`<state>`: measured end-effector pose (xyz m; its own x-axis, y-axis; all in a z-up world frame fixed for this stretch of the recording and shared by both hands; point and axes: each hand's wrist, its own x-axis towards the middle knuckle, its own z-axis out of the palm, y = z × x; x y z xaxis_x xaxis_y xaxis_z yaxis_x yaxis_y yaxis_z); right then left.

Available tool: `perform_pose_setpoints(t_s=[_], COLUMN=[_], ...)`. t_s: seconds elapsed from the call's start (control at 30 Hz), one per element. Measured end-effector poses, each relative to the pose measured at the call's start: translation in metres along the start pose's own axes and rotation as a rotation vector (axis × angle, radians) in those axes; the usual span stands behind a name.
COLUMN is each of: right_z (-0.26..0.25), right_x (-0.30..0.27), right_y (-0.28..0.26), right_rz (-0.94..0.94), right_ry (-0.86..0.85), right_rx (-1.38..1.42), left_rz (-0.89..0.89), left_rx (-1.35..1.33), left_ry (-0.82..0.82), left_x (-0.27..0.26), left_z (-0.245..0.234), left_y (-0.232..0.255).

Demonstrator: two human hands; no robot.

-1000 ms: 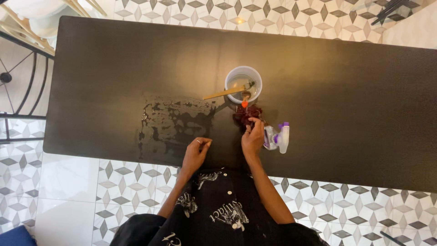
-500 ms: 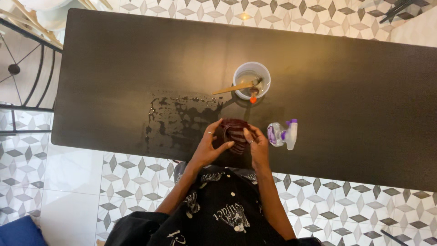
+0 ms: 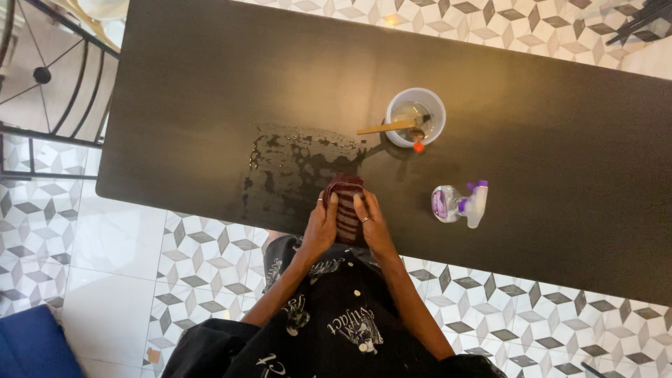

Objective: The person applies a dark liquid to a table surface using a brush and then wipes the area with a cloth. They subsequently use the brush to paint a square outline on the table.

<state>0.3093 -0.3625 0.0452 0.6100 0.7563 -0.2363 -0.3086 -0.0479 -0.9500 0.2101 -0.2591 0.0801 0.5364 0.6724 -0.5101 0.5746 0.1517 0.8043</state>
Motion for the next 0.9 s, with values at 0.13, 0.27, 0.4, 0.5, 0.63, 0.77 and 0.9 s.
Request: perform_pose_setpoints(t_s=[0.13,0.27,0.4,0.5,0.63,0.77,0.9], right_z=[0.035,0.078,0.103,0.120,0.145,0.163,0.185], right_x=[0.002,0.005,0.007,0.013,0.018,0.018,0.015], right_y=[-0.002,-0.002,-0.004,0.002,0.016,0.022,0.010], right_rz=[0.225,0.289,0.268,0.283,0.276,0.342,0.472], right_ry=[-0.178,-0.192,-0.129,-0.091,-0.040,-0.082,-0.060], right_rx=[0.304,0.464,0.388,0.431,0.364,0.284,0.098], left_rz=[0.206,0.242,0.201,0.329,0.364,0.494,0.744], left_rx=[-0.146,-0.312,-0.148,0.073,-0.009,-0.067,0.090], left_ry=[0.048,-0.083,-0.050,-0.021,0.017,-0.063,-0.216], left_x=[0.003,0.013,0.016,0.020,0.023,0.018,0.015], left_z=[-0.028,-0.055,-0.078,-0.106,-0.137,-0.168,-0.217], left_y=[-0.013,-0.032,-0.051,-0.054,-0.050,-0.041,-0.030])
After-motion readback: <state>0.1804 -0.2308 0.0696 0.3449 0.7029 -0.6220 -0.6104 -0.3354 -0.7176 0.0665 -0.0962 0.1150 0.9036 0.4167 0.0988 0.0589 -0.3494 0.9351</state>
